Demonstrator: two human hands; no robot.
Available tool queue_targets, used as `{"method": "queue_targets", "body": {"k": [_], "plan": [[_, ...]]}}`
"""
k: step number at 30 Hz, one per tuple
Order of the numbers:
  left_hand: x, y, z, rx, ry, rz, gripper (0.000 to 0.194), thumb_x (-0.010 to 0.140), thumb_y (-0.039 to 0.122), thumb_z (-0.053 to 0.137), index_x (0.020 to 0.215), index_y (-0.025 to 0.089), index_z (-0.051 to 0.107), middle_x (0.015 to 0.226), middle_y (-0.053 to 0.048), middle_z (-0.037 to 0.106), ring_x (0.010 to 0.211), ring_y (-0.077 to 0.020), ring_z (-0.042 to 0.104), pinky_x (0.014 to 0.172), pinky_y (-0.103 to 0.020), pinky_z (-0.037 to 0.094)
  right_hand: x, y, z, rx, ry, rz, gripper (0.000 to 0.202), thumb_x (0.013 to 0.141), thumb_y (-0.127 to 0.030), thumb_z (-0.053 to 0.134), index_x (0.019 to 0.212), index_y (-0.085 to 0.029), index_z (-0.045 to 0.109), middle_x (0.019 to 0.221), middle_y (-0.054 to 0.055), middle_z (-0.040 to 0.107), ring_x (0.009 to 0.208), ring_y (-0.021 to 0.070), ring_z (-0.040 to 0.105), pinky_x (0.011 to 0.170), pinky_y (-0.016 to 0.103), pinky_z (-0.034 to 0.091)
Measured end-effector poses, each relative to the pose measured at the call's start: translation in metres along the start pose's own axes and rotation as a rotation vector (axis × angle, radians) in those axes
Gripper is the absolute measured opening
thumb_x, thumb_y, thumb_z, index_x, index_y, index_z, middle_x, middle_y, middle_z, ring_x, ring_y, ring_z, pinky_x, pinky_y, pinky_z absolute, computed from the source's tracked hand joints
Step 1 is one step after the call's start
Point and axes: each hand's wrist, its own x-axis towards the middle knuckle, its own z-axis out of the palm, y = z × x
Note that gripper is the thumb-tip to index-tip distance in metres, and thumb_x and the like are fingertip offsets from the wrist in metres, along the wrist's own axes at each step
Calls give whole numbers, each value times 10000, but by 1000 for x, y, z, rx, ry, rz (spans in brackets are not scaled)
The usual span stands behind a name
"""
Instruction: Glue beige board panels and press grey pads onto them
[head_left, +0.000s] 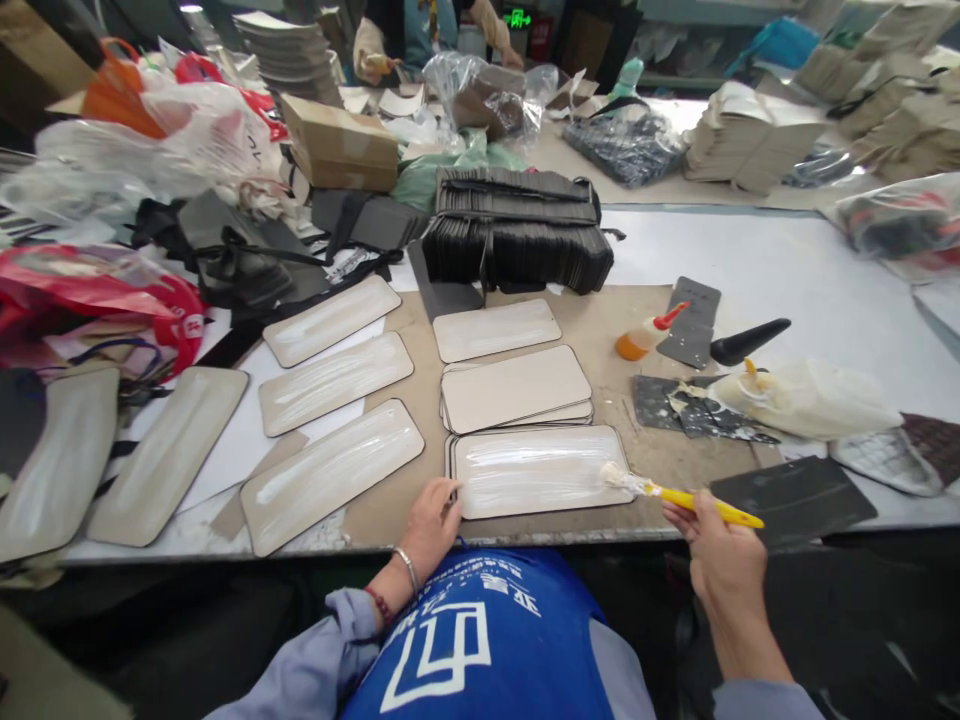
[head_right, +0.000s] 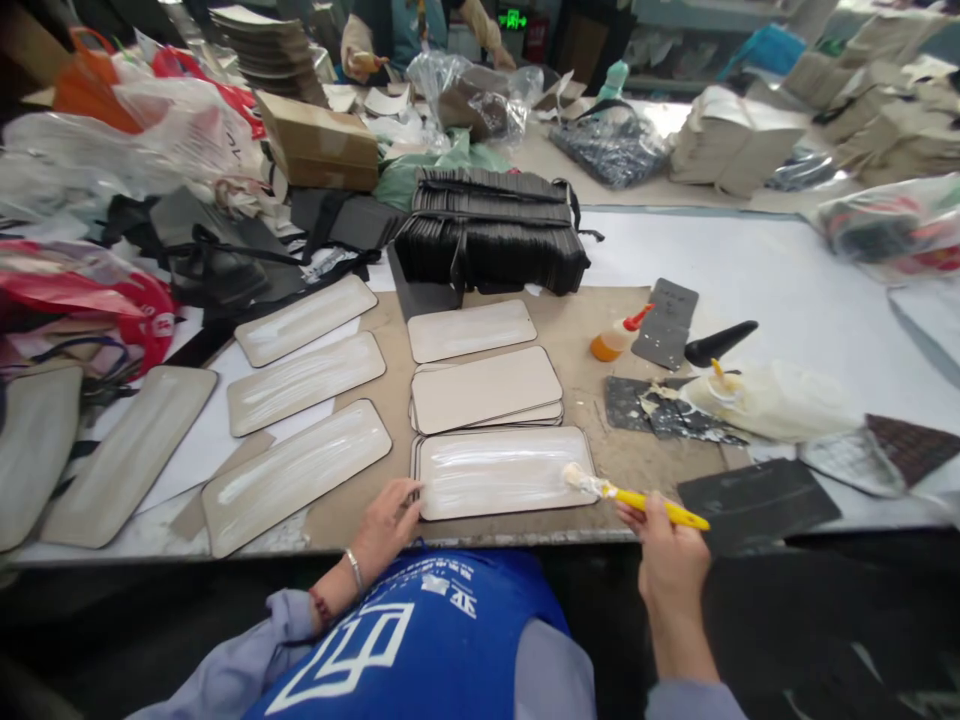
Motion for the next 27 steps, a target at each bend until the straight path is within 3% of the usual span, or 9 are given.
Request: {"method": "queue_targets", "body": {"k": [4,7,9,18,21,24,27], "plan": [[8,4,10,-58,43,-305,262,789,131,419,941,141,631,905,-97,652,859,-181,618,807,-355,514,-26,1,47,156,-197,213,470,501,-479,771,729,-113,583,606,47,653,531,166,634,533,271,565],[17,3,15,-51,36,-446,280,767,110,426,924,130,657,915,-113,663,881,-198,614,841,-380,490,-43,4,80,139,-349,289,514,500,-490,773,773,-95,591,640,65,666,564,175,648,552,259,572],[21,3,17,-56,30,-510,280,756,105,435,909,127,668,918,-118,667,892,-205,610,855,-388,476,-47,9,90,117,-376,310,528,497,-497,772,783,-95,585,637,58,666,570,178,652,557,248,572],[24,27,16,-165,164,-581,199,739,179,457,824,153,635,825,-70,645,805,-183,590,783,-345,471,-37,27,90,57,-410,275,460,575,-486,737,773,-95,596,587,36,655,581,200,658,567,289,584],[26,38,17,-230,84,-588,138,745,248,478,753,166,588,675,-11,594,672,-146,555,662,-267,452,-34,28,89,65,-405,287,476,562,-506,735,756,-93,600,588,49,659,574,202,657,568,288,583],[27,43,16,-105,-17,-596,164,730,203,447,571,180,478,526,41,465,557,-114,467,577,-229,385,-33,25,88,65,-412,311,473,549,-517,738,729,-103,598,610,59,669,585,199,660,580,282,582],[28,42,16,-65,-67,-591,178,713,163,415,537,183,436,500,49,438,534,-108,448,552,-220,365,-41,16,94,90,-453,326,463,566,-507,735,764,-113,596,648,56,680,616,192,664,608,275,579]]}}
